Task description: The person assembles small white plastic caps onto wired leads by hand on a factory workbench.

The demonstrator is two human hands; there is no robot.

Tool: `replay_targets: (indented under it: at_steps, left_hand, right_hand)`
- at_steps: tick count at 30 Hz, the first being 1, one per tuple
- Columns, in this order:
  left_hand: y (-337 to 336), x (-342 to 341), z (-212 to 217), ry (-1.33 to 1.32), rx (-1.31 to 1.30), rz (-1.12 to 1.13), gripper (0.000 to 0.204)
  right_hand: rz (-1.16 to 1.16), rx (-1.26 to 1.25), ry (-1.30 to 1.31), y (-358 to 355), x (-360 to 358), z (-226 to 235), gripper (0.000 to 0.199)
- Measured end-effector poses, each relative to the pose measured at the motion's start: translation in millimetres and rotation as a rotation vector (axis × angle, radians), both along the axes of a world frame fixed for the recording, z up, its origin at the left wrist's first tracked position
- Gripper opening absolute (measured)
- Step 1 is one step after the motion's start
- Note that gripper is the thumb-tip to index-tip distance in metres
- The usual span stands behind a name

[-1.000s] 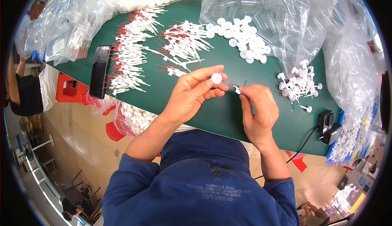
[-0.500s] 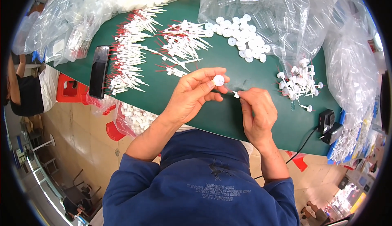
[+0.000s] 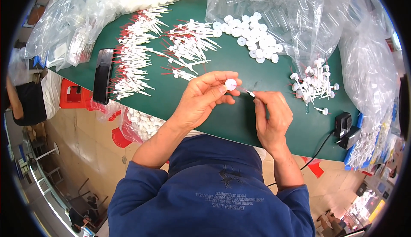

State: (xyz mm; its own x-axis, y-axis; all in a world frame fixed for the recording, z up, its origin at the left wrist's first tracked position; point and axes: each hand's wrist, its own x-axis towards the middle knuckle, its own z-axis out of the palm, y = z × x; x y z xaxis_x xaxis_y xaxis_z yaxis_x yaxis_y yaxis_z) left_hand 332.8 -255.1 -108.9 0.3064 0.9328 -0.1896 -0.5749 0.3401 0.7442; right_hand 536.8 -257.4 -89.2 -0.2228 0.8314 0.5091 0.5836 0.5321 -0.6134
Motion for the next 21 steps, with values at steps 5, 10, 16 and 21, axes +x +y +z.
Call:
replay_targets:
  at_steps: [5,10,16,21]
  left_hand:
    - [0,2,-2,0.038,0.028,0.014,0.032]
    - [1,5,-2,0.271,0.178,0.033,0.030]
    - [0,9,-3,0.247,0.170,-0.063,0.030]
    - [2,10,-4,0.188,0.132,-0.084,0.026]
  right_hand:
    - [-0.004,0.038,-0.041,0,2,-1,0.024]
    - [0.009,0.030,-0.073,-1,4,6,0.025]
    - [0.045,-0.013,-0.052,-1,-2,4,0.025]
    - [0.041,-0.059,-0.058,-1,-3,1,0.021]
